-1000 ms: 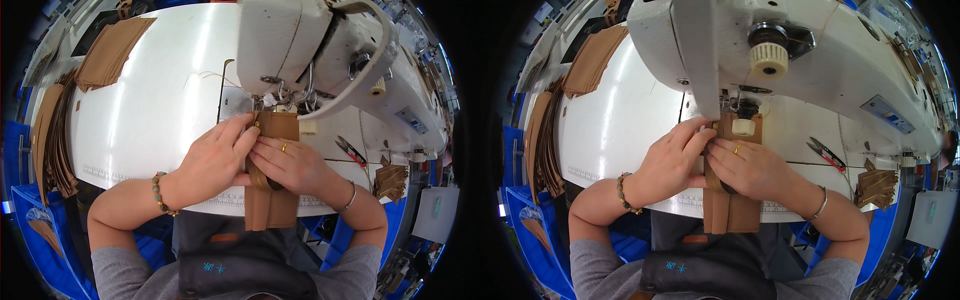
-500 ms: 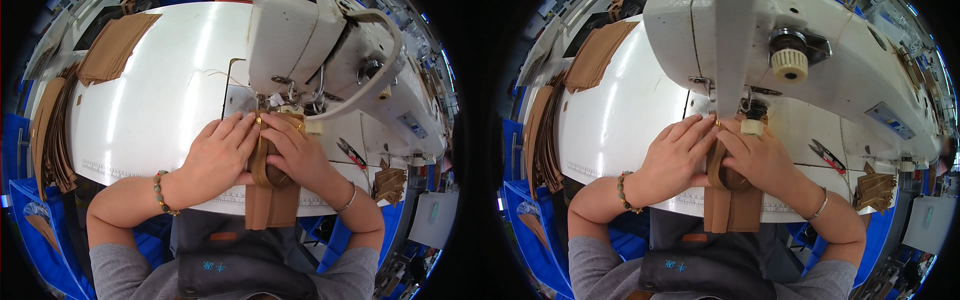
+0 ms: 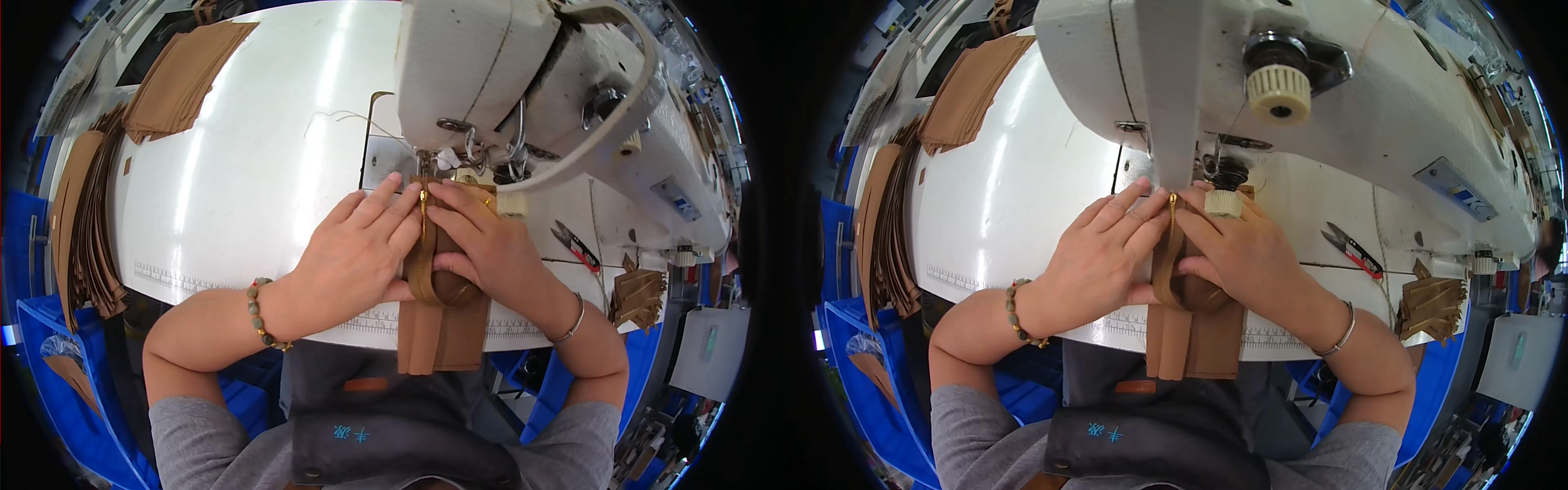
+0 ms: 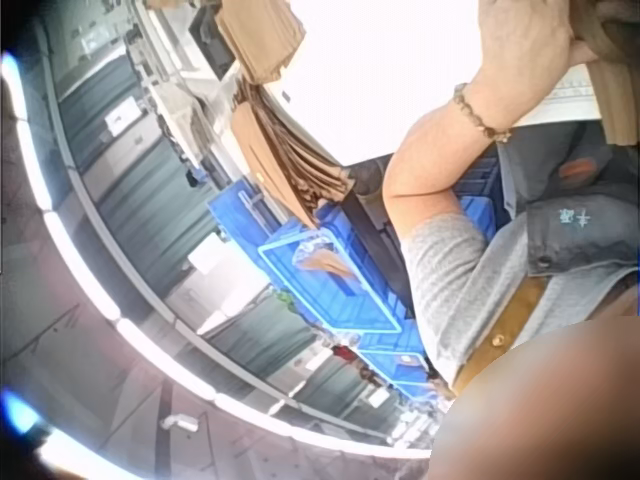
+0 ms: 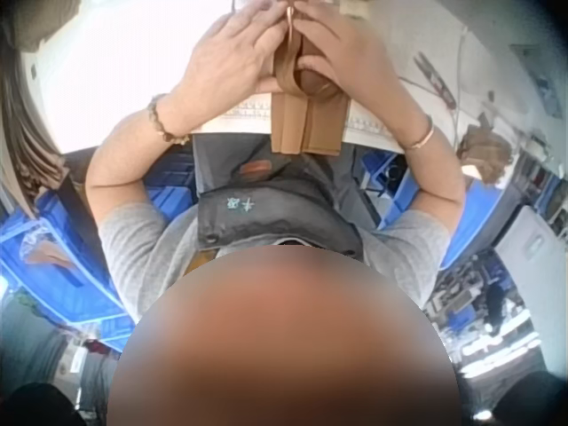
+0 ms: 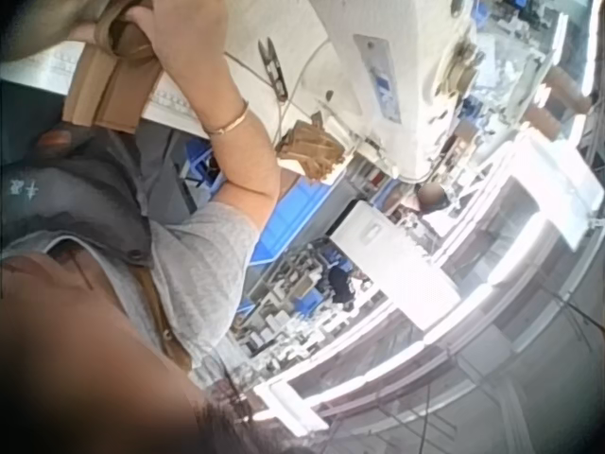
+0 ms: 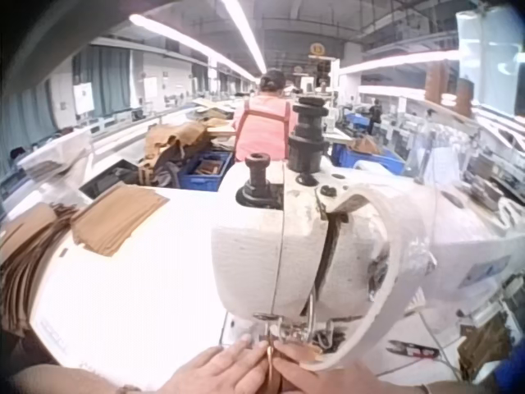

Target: Sewing a zipper and attaching components to a leather bag part using an industrial sewing machine.

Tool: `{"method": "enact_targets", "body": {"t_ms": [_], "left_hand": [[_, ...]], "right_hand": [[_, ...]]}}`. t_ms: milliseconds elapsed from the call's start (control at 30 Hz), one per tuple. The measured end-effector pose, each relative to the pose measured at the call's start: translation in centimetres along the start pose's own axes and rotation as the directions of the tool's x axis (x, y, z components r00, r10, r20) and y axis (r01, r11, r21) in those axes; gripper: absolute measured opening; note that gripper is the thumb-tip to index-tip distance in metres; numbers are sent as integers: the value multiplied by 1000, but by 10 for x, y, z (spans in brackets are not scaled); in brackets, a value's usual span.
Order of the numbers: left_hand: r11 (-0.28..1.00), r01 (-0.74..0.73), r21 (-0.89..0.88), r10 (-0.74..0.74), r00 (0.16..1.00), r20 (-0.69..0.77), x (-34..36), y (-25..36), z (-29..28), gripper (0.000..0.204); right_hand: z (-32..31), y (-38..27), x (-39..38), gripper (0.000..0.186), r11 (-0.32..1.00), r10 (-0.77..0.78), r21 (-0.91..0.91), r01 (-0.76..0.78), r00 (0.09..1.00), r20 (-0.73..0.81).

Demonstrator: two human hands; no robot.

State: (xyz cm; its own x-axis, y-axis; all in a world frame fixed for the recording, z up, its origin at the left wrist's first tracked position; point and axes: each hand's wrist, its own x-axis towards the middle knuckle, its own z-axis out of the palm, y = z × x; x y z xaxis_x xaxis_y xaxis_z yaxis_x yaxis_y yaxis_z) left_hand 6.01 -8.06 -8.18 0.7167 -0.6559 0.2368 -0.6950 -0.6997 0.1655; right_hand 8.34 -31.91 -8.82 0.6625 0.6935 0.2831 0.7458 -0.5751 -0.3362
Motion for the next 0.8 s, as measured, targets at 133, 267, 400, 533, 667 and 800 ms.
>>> {"method": "enact_targets", "body": {"t_ms": [133,267,400,533,667,800], "left_hand": [[1000,-16,-4,16,1000,1,1,-3,-2,81],[1000,-18,-5,19,1000,21,3,-5,-4,79],[1000,-23,-1,23,1000,-2,5,-5,-5,81],[999,-30,-27,30,1000,-5,7,-6,-6,82],[999,-39,-20,39,999,9,9,-10,-5,81],[999,-40,-24,39,999,-21,11,-11,-2,80]], "right_hand": [[-1,-2,0,66,997,5,-73,-5,1000,12],[-2,-3,0,66,994,-11,-109,11,1000,0],[-1,-3,1,66,989,-8,-146,9,1000,12],[-1,-3,-1,66,986,-12,-168,14,1000,15],[-1,-3,-2,65,987,7,-162,-5,1000,14],[2,1,-1,65,986,24,-168,-22,1000,5]]}}
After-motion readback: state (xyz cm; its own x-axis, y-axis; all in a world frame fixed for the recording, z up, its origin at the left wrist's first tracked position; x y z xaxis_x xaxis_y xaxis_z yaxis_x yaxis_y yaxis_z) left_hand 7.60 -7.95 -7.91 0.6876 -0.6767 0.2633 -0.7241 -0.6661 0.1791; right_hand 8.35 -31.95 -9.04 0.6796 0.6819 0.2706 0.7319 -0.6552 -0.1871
